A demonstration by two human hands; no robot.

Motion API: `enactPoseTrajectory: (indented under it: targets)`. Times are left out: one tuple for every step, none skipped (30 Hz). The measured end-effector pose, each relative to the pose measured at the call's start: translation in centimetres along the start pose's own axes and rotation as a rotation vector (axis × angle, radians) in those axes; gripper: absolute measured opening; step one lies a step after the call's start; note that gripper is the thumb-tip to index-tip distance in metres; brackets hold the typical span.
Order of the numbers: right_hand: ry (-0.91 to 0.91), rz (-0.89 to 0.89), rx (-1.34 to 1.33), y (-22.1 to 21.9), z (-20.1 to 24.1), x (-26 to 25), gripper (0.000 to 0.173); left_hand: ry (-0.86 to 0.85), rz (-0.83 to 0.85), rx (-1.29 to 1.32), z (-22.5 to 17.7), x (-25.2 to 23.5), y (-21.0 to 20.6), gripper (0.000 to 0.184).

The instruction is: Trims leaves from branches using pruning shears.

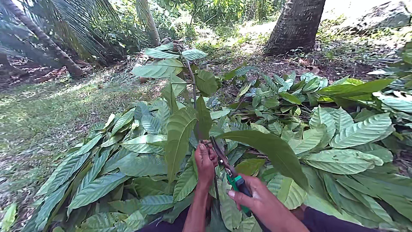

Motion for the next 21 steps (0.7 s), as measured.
enactPoseTrajectory:
  targets:
    - [-0.003, 0.002, 0.026, -0.1, 0.2, -0.1, 0.041, -0.029, -0.001, -0.012, 0.0, 0.1, 0.1, 0.032]
    - [0.000, 0.005, 0.043, -0.2, 0.5, -0.3, 0.042, -0.058, 0.002, -0.026, 0.0, 0.2, 0.2, 0.033]
    - [0.009, 0.013, 0.046, -0.3, 0.9, -0.4, 0.042, -0.084, 0.008, -0.036, 0.0, 0.3, 0.3, 0.032]
    - [0.022, 0.026, 0.035, -0.4, 1.2, -0.6, 0.041, -0.104, 0.011, -0.036, 0.1, 0.3, 0.4, 0.033]
    - [0.035, 0.037, 0.015, -0.6, 1.5, -0.7, 0.041, -0.118, 0.008, -0.032, 0.2, 0.4, 0.5, 0.033]
    - [0.047, 0.045, -0.002, -0.8, 1.6, -0.8, 0.042, -0.134, 0.009, -0.023, 0.3, 0.4, 0.6, 0.035]
    - [0.064, 0.055, -0.020, -0.9, 1.8, -0.8, 0.043, -0.155, 0.014, -0.017, 0.4, 0.5, 0.7, 0.037]
    - [0.092, 0.065, -0.047, -0.9, 2.1, -0.9, 0.043, -0.179, 0.023, -0.010, 0.2, 0.6, 0.7, 0.038]
    - [0.129, 0.082, -0.088, -0.9, 2.6, -0.9, 0.043, -0.208, 0.040, -0.001, -0.1, 0.7, 0.6, 0.038]
    - [0.168, 0.106, -0.145, -0.8, 3.3, -1.0, 0.041, -0.239, 0.060, 0.013, -0.4, 0.8, 0.4, 0.037]
    - [0.205, 0.132, -0.201, -0.7, 4.2, -1.0, 0.040, -0.273, 0.081, 0.033, -0.8, 1.1, 0.1, 0.035]
    - [0.235, 0.161, -0.248, -0.5, 5.1, -1.1, 0.038, -0.308, 0.099, 0.043, -1.1, 1.3, 0.0, 0.034]
    - [0.258, 0.192, -0.280, -0.4, 6.2, -1.3, 0.038, -0.330, 0.113, 0.054, -1.2, 1.6, 0.0, 0.034]
    - [0.276, 0.230, -0.304, -0.4, 7.2, -1.4, 0.037, -0.338, 0.112, 0.051, -1.2, 1.8, 0.1, 0.034]
    - [0.290, 0.268, -0.325, -0.4, 8.2, -1.6, 0.034, -0.339, 0.100, 0.032, -1.3, 2.0, 0.2, 0.035]
    - [0.297, 0.302, -0.342, -0.5, 9.0, -1.6, 0.033, -0.342, 0.087, 0.008, -1.3, 2.2, 0.4, 0.036]
    - [0.306, 0.319, -0.345, -0.6, 9.5, -1.6, 0.031, -0.342, 0.080, -0.008, -1.4, 2.4, 0.5, 0.036]
    - [0.317, 0.323, -0.335, -0.6, 9.8, -1.4, 0.031, -0.342, 0.079, -0.001, -1.6, 2.5, 0.5, 0.035]
    - [0.328, 0.317, -0.322, -0.7, 9.6, -1.1, 0.033, -0.337, 0.085, 0.041, -1.7, 2.6, 0.5, 0.034]
    - [0.328, 0.305, -0.309, -0.9, 9.0, -0.7, 0.036, -0.326, 0.094, 0.103, -1.8, 2.6, 0.4, 0.034]
    - [0.318, 0.284, -0.291, -0.9, 7.9, -0.2, 0.040, -0.304, 0.104, 0.163, -1.8, 2.5, 0.4, 0.034]
Point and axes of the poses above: each hand's wrist, its own x-axis away from the middle knuckle, its own y-axis out of the back of the hand, z = x × y, the point moved 10 cm from there along -x, towards the middle knuckle, and after that the axes turned 1 degree about x, right-handed, at the moved point
